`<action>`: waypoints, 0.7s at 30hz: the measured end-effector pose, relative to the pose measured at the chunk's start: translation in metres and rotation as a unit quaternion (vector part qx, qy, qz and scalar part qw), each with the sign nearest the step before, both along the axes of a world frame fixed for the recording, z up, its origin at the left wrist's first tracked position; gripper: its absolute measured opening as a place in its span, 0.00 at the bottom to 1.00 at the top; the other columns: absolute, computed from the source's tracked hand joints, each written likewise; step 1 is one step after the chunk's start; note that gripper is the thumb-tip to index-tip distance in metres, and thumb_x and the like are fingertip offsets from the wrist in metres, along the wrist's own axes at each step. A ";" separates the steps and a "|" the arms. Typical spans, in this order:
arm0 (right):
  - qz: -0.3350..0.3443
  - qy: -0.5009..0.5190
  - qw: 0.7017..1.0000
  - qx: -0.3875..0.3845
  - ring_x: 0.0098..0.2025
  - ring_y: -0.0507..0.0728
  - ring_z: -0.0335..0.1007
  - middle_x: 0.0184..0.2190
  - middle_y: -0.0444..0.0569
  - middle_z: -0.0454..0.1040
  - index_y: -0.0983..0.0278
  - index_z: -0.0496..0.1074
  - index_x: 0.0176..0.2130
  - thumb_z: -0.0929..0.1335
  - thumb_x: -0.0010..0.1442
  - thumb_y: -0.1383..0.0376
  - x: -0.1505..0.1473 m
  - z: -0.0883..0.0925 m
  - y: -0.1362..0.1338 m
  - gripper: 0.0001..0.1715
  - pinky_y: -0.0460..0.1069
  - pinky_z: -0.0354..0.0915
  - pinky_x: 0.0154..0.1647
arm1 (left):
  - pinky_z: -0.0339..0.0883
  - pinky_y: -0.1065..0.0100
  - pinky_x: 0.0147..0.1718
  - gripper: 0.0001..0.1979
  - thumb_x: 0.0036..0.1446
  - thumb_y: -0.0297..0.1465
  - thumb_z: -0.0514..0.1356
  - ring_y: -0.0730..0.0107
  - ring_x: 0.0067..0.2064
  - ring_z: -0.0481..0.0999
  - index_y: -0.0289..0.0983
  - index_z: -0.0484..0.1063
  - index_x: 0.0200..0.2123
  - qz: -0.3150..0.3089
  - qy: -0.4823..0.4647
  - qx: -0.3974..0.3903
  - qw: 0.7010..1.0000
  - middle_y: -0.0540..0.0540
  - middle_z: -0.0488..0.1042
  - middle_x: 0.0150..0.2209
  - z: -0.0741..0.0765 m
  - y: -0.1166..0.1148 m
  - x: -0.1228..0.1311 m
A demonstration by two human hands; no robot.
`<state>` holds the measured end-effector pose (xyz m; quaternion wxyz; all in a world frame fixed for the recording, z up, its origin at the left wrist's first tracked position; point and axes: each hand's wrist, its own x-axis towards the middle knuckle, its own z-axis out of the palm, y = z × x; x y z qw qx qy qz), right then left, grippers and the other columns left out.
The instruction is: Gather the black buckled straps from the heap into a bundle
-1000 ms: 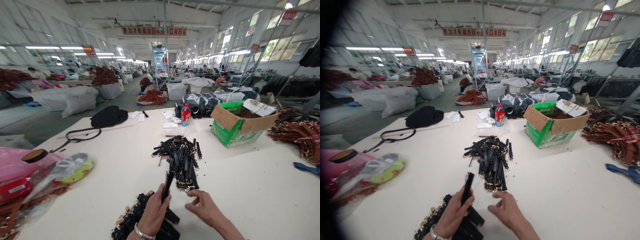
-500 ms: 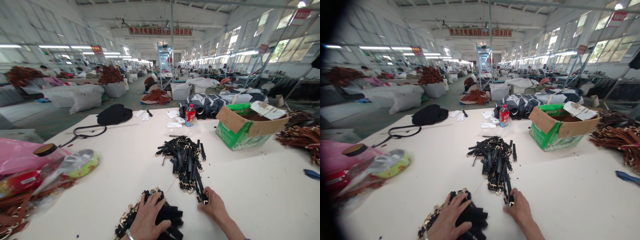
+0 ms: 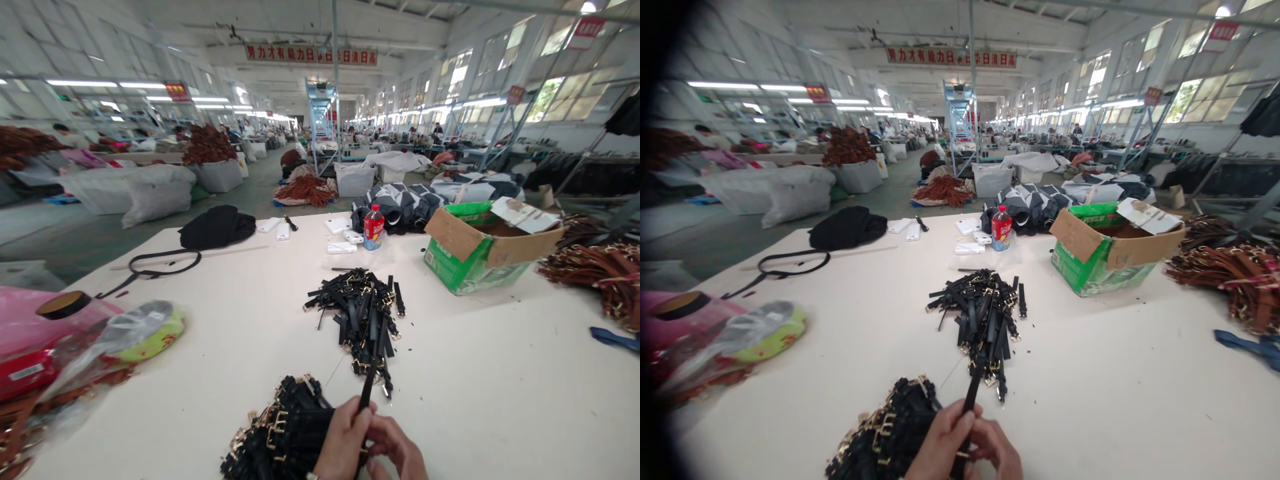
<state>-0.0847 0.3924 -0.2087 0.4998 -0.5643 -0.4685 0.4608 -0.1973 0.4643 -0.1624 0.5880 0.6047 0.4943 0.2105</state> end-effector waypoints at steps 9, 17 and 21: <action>-0.105 -0.248 0.960 -0.078 0.31 0.54 0.69 0.33 0.47 0.73 0.62 0.66 0.36 0.61 0.50 0.62 0.053 -0.013 0.078 0.12 0.48 0.65 0.33 | 0.60 0.59 0.43 0.14 0.58 0.32 0.45 0.60 0.43 0.68 0.35 0.68 0.39 -0.052 0.341 0.297 0.890 0.42 0.70 0.39 0.005 0.039 -0.052; -0.076 -0.390 0.907 -0.141 0.36 0.60 0.70 0.33 0.50 0.73 0.61 0.66 0.36 0.65 0.47 0.59 0.055 -0.033 0.095 0.14 0.50 0.60 0.34 | 0.49 0.46 0.51 0.25 0.48 0.40 0.58 0.47 0.47 0.67 0.31 0.64 0.47 -0.016 0.379 0.255 0.890 0.36 0.71 0.41 -0.030 0.037 0.008; -0.039 -0.397 0.903 -0.161 0.29 0.57 0.70 0.25 0.47 0.73 0.61 0.68 0.31 0.65 0.46 0.62 0.055 -0.032 0.104 0.08 0.48 0.57 0.28 | 0.62 0.55 0.39 0.29 0.48 0.41 0.57 0.49 0.42 0.72 0.31 0.58 0.51 0.024 0.363 0.184 0.913 0.37 0.73 0.40 -0.044 0.049 0.026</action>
